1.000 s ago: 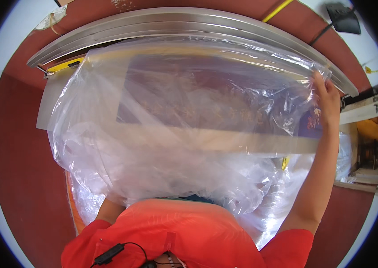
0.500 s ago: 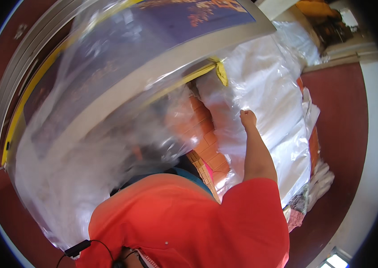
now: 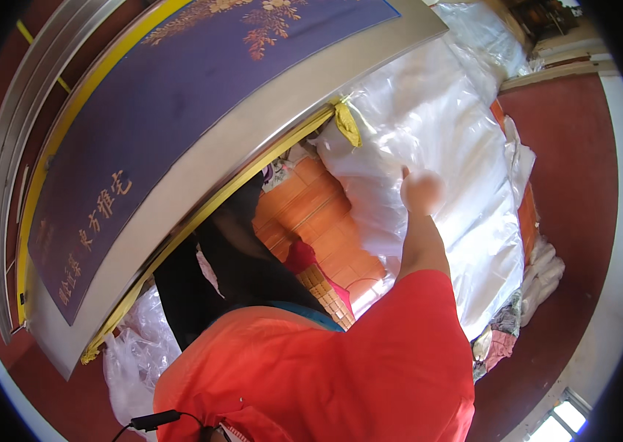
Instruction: The person wraps a large rectangular sign with a transparent plastic sheet. They repeatedly smooth the plastic over the surface, lift and reposition it, and tuck the edges to cover the sign. The sign remains on a workbench throughout the process.
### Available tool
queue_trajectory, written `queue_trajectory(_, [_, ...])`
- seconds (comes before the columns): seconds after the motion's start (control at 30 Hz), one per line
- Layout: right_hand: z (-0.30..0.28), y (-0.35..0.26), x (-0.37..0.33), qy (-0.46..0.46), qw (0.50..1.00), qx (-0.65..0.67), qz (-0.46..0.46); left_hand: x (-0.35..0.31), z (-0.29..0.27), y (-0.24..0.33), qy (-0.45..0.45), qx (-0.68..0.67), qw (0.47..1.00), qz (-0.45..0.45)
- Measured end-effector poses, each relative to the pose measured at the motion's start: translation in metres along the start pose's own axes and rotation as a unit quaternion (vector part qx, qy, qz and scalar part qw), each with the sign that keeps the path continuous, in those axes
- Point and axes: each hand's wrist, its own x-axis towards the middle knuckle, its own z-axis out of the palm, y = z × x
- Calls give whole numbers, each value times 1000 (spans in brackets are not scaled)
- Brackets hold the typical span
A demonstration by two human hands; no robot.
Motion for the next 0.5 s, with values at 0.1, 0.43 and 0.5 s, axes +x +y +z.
queue_trajectory(0.1, [-31, -52, 8, 203, 919, -29, -335, -8, -10, 6, 1, 33, 999, -2])
queue_trajectory(0.43, [-68, -61, -64, 71, 748, -25, -659, -196, 120, 240, -75, 403, 707, 577])
queue_trajectory(0.5, [-80, -75, -129, -89, 738, 53, -667, -234, 187, 271, -179, 374, 640, 647])
